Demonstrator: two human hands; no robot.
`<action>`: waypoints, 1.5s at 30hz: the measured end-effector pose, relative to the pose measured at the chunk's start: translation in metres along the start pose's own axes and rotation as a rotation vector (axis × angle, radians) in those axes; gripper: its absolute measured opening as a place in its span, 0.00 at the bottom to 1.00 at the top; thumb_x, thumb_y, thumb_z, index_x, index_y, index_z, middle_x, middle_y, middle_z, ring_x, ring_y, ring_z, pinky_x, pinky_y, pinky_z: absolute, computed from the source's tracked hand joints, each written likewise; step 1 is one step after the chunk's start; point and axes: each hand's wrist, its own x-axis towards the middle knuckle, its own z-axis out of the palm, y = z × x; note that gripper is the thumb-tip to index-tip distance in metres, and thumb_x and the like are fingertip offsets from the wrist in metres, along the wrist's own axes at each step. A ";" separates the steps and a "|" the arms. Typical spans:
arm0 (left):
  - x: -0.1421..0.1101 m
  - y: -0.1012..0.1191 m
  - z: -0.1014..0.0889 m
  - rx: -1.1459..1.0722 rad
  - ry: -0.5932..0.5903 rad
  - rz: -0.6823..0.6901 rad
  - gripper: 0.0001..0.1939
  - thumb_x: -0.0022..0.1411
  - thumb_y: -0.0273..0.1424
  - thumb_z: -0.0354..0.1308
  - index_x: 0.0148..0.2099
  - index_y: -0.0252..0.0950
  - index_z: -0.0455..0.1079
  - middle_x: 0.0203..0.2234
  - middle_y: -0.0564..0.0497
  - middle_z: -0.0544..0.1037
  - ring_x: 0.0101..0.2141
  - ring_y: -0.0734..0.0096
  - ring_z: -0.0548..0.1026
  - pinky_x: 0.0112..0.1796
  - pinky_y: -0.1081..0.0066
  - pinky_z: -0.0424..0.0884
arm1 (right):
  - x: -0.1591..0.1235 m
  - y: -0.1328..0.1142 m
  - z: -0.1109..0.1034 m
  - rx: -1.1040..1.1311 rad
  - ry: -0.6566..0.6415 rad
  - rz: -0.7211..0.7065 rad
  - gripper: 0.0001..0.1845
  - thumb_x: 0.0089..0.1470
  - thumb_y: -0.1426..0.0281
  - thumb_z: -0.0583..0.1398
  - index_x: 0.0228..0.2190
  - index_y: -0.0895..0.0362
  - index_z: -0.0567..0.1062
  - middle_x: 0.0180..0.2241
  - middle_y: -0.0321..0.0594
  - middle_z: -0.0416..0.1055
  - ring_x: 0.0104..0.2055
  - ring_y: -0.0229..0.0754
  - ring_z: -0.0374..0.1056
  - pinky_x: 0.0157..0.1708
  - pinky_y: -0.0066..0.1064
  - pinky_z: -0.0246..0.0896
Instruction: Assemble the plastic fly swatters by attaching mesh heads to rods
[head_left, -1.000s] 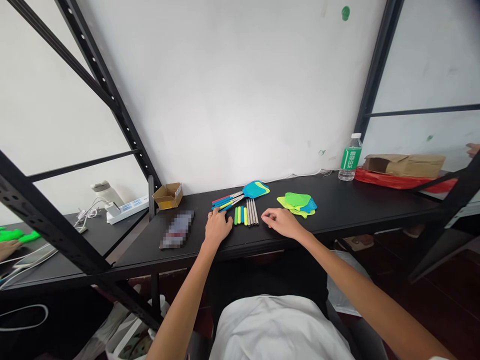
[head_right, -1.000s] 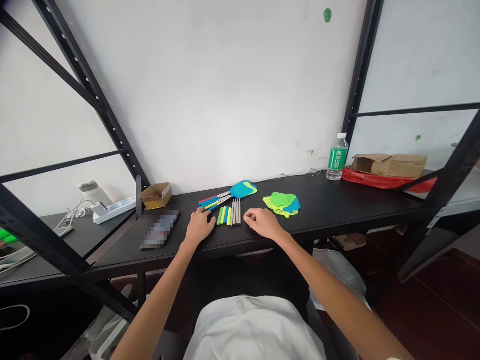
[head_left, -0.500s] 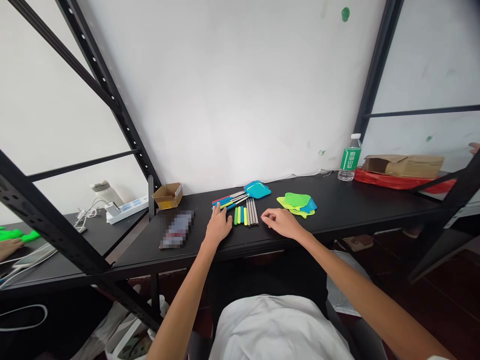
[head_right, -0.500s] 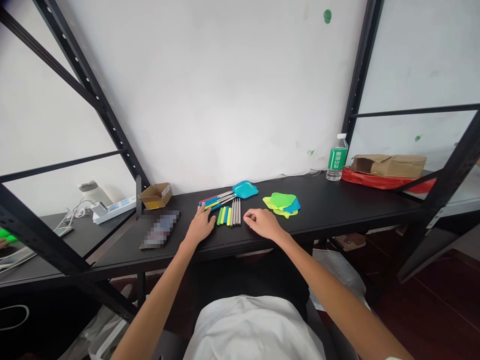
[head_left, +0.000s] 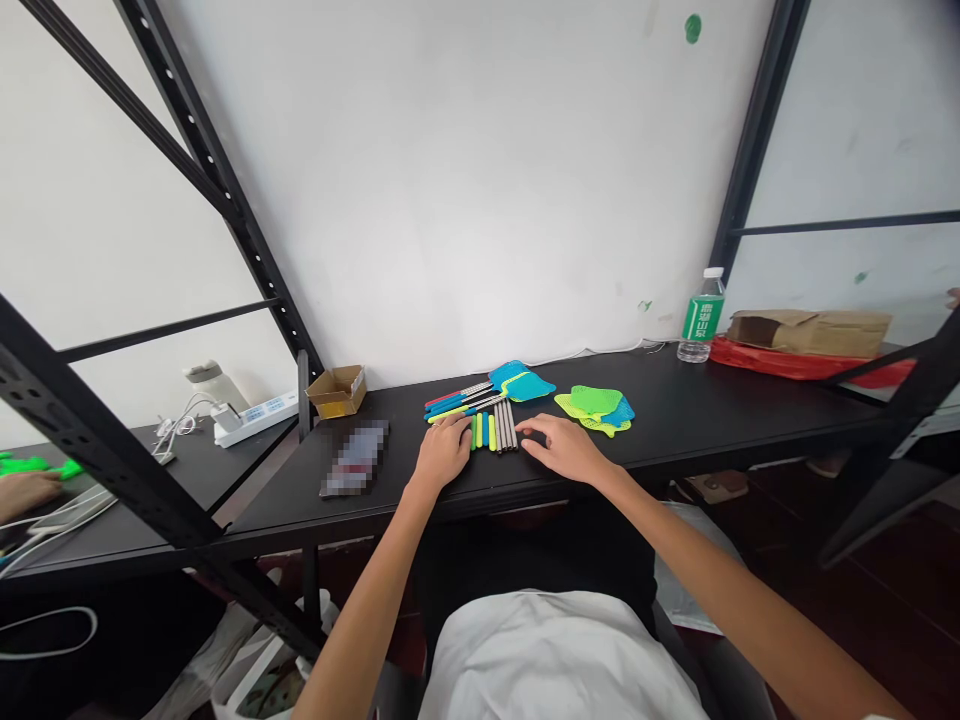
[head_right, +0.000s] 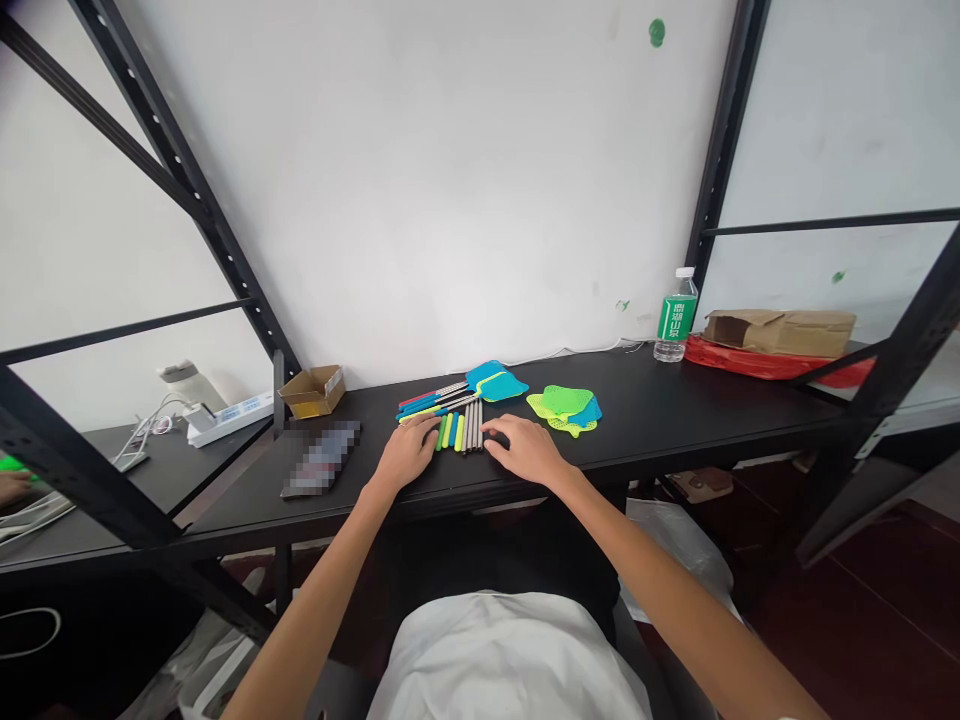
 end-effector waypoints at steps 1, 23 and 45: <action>0.000 0.000 0.000 -0.014 -0.001 0.022 0.21 0.70 0.33 0.42 0.58 0.37 0.70 0.57 0.45 0.72 0.55 0.55 0.70 0.54 0.57 0.67 | -0.001 -0.001 0.000 -0.028 -0.001 -0.026 0.18 0.59 0.63 0.56 0.50 0.46 0.75 0.51 0.36 0.74 0.39 0.43 0.73 0.34 0.32 0.63; -0.005 0.009 -0.007 -0.100 -0.097 0.075 0.27 0.67 0.43 0.49 0.66 0.41 0.60 0.59 0.45 0.69 0.59 0.55 0.66 0.57 0.58 0.62 | 0.000 -0.004 0.004 -0.103 0.032 0.087 0.15 0.59 0.60 0.58 0.24 0.54 0.72 0.31 0.37 0.73 0.31 0.39 0.67 0.28 0.30 0.50; -0.006 0.009 -0.009 -0.104 -0.119 0.071 0.27 0.66 0.43 0.51 0.64 0.42 0.60 0.55 0.44 0.69 0.55 0.53 0.67 0.54 0.58 0.64 | 0.003 0.005 0.014 -0.216 0.061 0.254 0.12 0.56 0.61 0.60 0.38 0.54 0.78 0.38 0.45 0.76 0.38 0.47 0.72 0.31 0.32 0.56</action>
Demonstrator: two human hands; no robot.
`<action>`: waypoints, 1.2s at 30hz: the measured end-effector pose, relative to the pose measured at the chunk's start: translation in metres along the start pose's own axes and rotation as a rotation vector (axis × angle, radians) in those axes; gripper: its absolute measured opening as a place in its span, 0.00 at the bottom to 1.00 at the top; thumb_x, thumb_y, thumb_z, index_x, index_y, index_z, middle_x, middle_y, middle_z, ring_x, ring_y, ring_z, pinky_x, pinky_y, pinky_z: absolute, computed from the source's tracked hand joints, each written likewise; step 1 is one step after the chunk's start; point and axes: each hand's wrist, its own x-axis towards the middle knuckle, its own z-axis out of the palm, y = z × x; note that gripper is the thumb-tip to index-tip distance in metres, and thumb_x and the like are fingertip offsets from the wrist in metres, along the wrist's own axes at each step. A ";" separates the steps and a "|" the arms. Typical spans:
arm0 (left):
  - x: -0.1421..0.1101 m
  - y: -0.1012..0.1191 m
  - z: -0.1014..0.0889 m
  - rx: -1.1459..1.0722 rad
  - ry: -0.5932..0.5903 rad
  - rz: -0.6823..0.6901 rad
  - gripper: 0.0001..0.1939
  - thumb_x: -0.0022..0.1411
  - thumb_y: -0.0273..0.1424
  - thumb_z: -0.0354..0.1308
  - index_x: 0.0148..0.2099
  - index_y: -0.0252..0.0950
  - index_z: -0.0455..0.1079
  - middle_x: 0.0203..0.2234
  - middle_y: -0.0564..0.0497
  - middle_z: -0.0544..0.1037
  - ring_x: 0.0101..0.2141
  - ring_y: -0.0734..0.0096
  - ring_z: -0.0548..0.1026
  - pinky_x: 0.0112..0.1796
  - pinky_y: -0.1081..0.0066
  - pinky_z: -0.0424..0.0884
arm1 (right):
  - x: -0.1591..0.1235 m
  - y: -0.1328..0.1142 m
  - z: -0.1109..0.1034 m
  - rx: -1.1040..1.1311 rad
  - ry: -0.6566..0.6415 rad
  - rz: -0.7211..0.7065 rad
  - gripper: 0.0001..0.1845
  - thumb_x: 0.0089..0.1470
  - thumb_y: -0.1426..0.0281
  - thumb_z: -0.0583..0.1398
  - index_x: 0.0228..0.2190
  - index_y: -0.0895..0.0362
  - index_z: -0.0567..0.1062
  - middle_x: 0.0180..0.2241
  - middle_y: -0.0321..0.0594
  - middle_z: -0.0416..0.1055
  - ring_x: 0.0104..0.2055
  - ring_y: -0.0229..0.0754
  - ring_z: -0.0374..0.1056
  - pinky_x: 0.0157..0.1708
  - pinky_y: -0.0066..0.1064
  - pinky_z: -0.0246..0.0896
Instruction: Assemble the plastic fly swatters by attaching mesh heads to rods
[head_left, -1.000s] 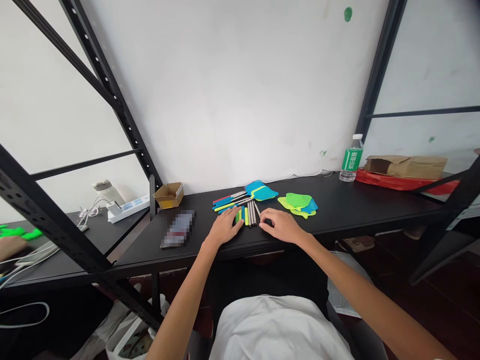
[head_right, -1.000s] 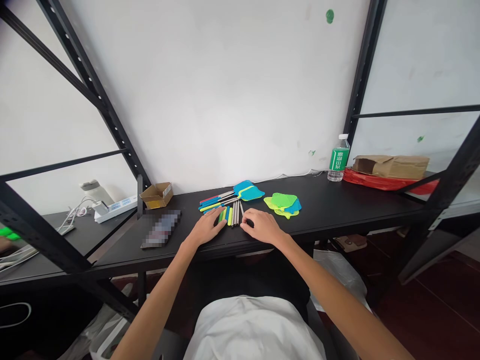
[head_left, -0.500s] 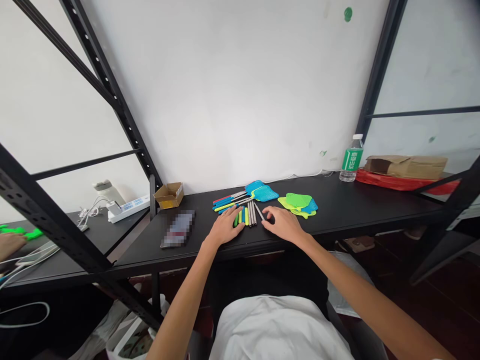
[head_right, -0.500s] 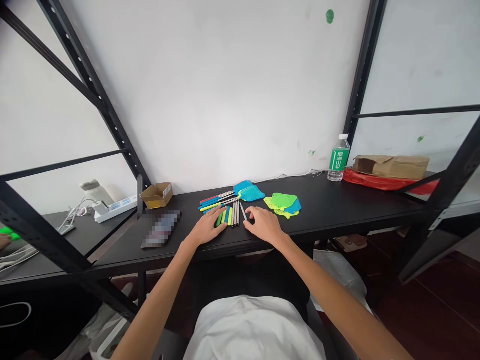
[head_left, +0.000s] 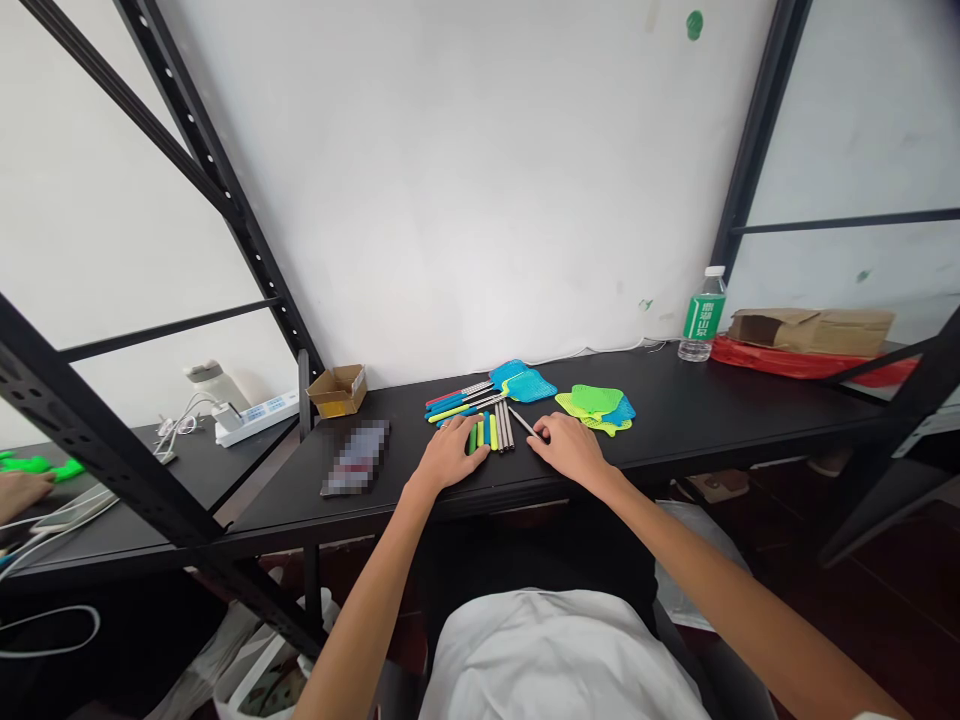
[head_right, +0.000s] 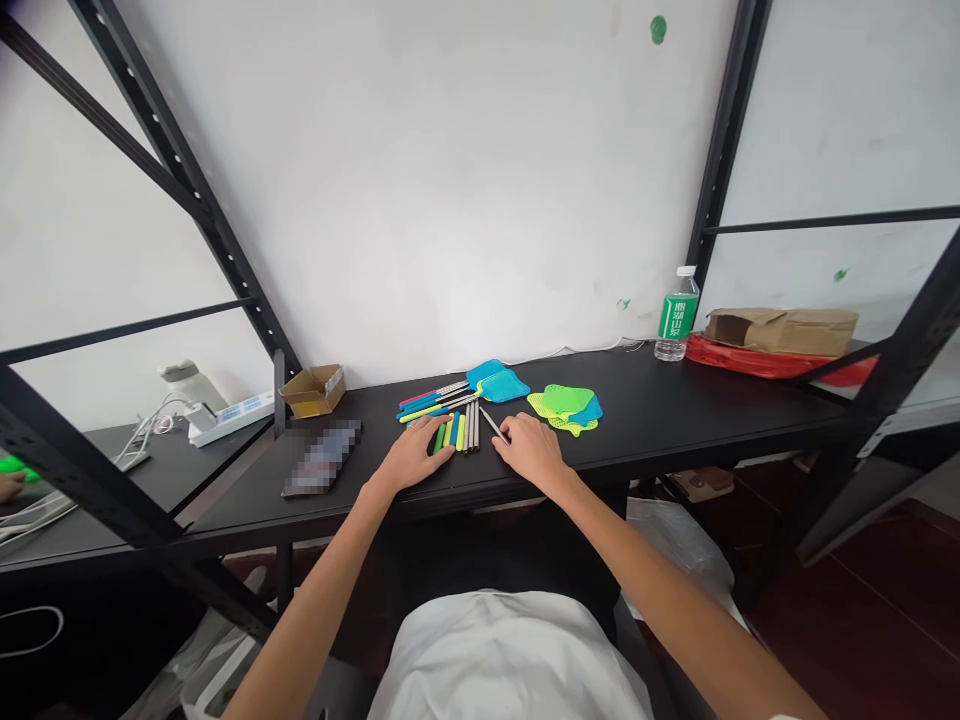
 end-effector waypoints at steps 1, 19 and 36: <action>0.000 0.000 0.000 0.002 0.003 -0.003 0.27 0.65 0.43 0.51 0.64 0.42 0.60 0.54 0.44 0.69 0.55 0.53 0.67 0.53 0.58 0.64 | 0.001 0.000 0.001 -0.007 -0.007 0.010 0.11 0.56 0.62 0.60 0.36 0.54 0.78 0.36 0.45 0.76 0.36 0.47 0.72 0.30 0.32 0.55; -0.001 0.002 -0.001 0.040 0.060 0.013 0.16 0.61 0.35 0.53 0.52 0.41 0.64 0.46 0.45 0.71 0.48 0.54 0.70 0.47 0.59 0.68 | 0.015 0.023 -0.002 0.629 -0.044 0.217 0.13 0.51 0.66 0.55 0.38 0.56 0.74 0.23 0.35 0.73 0.23 0.40 0.67 0.23 0.29 0.53; -0.002 0.008 -0.006 0.078 0.066 -0.010 0.12 0.59 0.35 0.53 0.46 0.41 0.63 0.41 0.47 0.69 0.43 0.57 0.70 0.40 0.62 0.68 | 0.014 0.025 0.001 0.737 0.014 0.172 0.21 0.60 0.54 0.49 0.21 0.53 0.56 0.18 0.32 0.57 0.19 0.35 0.52 0.19 0.28 0.45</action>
